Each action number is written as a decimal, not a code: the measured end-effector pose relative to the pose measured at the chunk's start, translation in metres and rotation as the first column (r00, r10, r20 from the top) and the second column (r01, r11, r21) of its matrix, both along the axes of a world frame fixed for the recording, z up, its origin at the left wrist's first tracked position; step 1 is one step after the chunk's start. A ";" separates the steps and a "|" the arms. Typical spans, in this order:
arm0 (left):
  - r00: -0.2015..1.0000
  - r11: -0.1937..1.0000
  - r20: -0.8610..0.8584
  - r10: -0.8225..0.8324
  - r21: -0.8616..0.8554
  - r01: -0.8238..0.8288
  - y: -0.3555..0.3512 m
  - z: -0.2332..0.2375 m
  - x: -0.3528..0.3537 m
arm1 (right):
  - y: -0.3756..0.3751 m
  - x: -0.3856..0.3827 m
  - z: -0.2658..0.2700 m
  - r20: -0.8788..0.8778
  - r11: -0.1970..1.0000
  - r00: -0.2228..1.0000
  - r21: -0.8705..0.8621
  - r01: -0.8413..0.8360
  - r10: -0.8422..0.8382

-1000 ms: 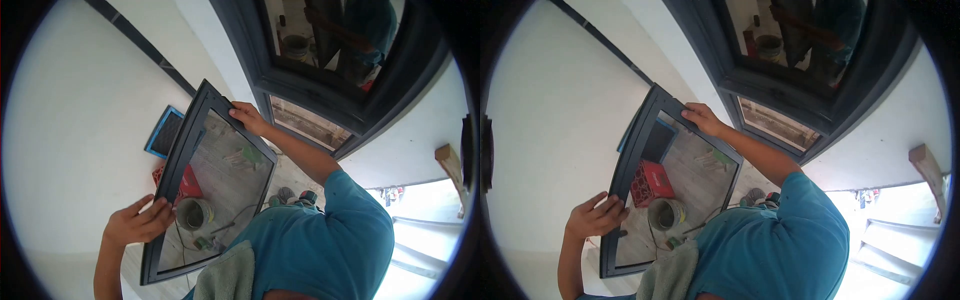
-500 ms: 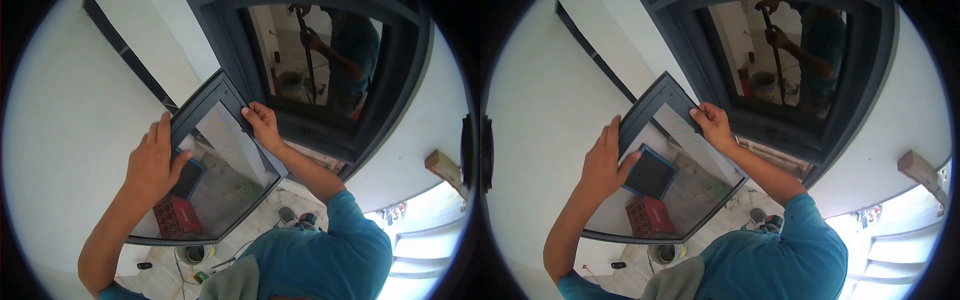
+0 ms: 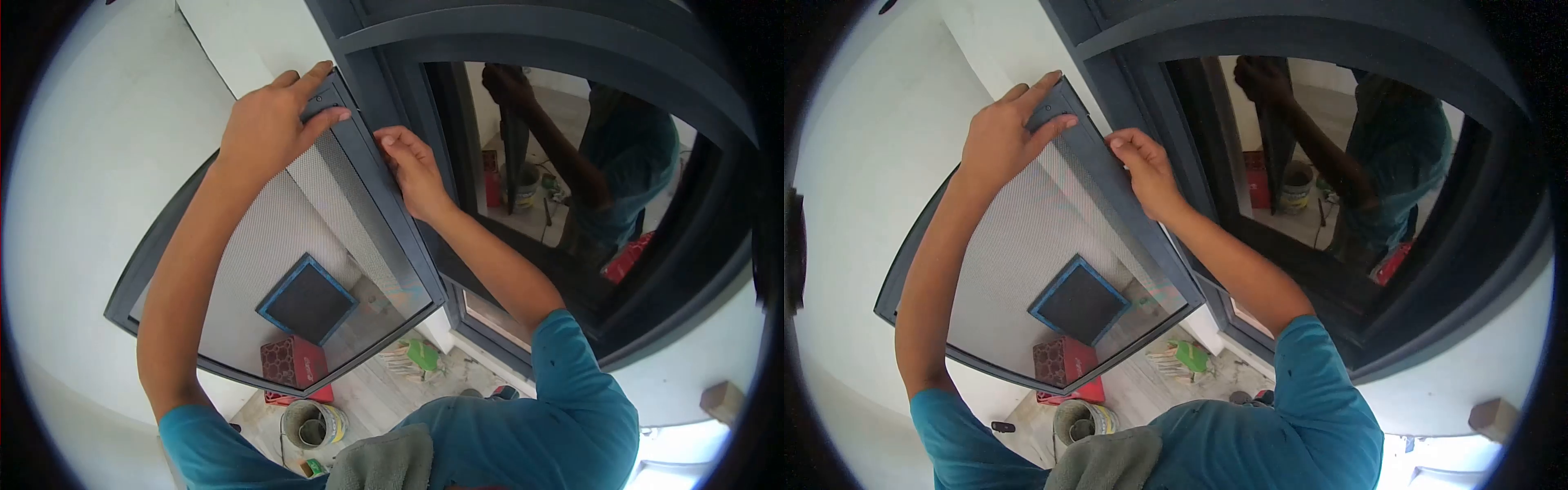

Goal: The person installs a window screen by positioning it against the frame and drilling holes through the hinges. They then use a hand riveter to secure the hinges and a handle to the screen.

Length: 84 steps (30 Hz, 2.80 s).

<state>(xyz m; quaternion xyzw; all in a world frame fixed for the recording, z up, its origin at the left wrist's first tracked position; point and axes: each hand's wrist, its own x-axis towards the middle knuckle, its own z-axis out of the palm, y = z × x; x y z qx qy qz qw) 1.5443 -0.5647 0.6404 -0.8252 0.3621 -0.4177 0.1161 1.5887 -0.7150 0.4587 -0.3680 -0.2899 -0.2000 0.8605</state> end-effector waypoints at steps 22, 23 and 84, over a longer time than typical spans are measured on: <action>0.988 0.993 -0.100 -0.117 0.012 0.119 -0.021 0.014 0.056 | -0.051 0.072 0.010 0.111 0.929 0.989 -0.365 -0.056 0.103; 0.985 0.991 -0.112 -0.130 0.000 0.130 -0.020 0.014 0.058 | -0.053 0.073 0.010 0.138 0.925 0.985 -0.378 -0.042 0.101; 0.888 0.968 -0.406 -0.214 -0.212 0.137 0.016 0.012 0.102 | -0.052 0.089 0.050 0.200 0.778 0.977 -0.603 0.179 -0.070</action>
